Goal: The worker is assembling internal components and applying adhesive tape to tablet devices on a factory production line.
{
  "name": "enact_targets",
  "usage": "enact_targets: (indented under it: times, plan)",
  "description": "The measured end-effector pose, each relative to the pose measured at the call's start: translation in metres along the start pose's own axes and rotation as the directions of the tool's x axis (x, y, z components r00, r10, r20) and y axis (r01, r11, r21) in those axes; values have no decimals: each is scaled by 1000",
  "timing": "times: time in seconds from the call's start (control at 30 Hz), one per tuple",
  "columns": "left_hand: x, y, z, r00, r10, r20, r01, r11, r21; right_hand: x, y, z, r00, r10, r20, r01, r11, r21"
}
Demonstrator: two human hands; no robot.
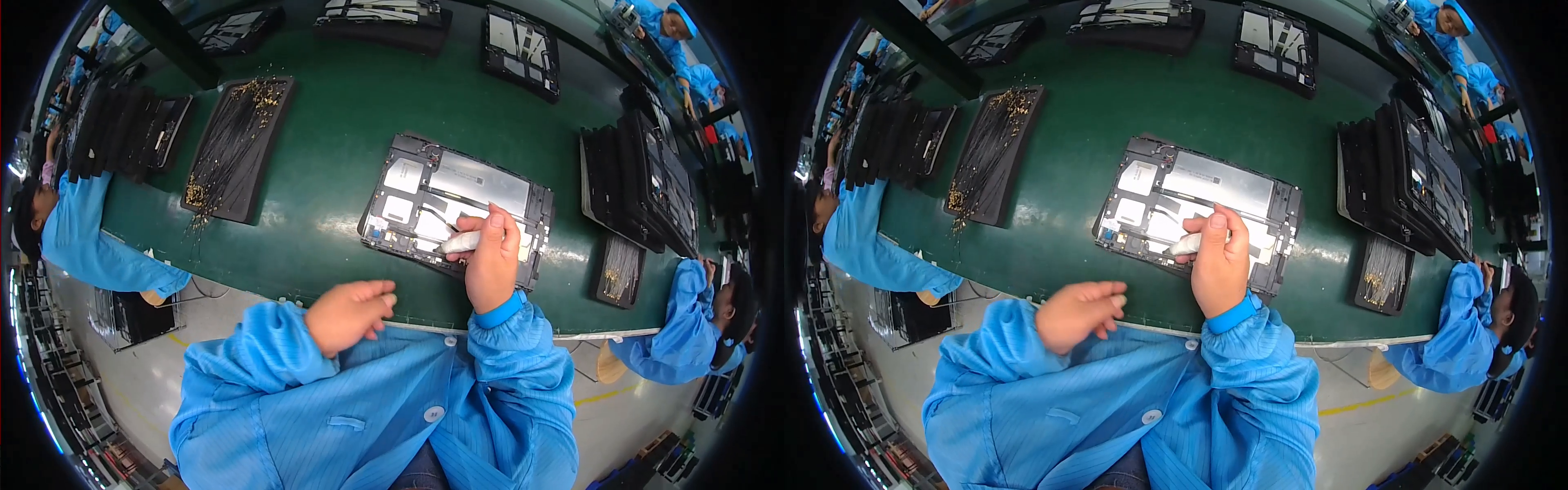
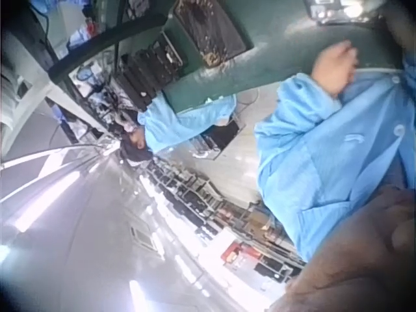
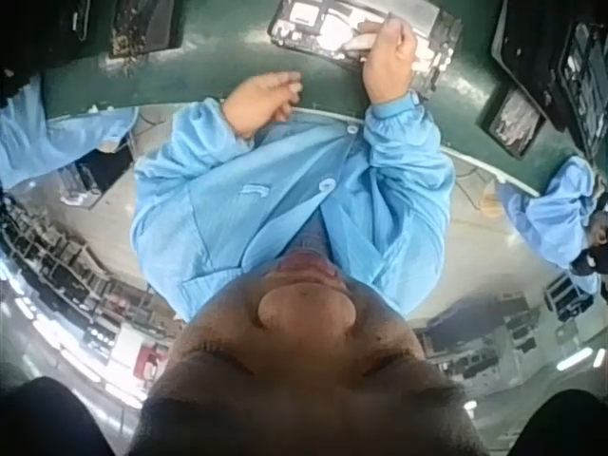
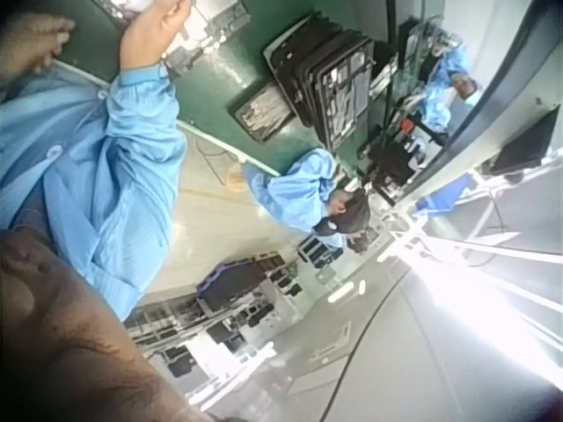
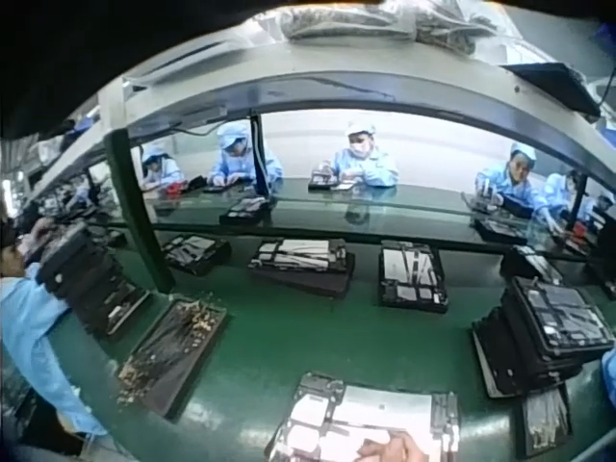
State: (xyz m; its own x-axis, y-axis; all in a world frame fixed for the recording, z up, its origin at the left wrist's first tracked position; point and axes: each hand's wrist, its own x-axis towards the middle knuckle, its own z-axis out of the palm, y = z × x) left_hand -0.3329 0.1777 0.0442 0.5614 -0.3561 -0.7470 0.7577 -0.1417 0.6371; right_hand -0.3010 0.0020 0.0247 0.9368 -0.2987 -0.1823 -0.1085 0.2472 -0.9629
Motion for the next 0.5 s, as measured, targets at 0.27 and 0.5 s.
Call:
enact_targets:
  times: [0.27,0.5]
  plan:
    - [30,1,5,997,-66,37,70,989,-131,4,-13,3,987,119,106,-110,991,-81]
    - [42,4,10,997,-50,51,55,993,-101,31,-19,23,794,263,547,416,421,-806]
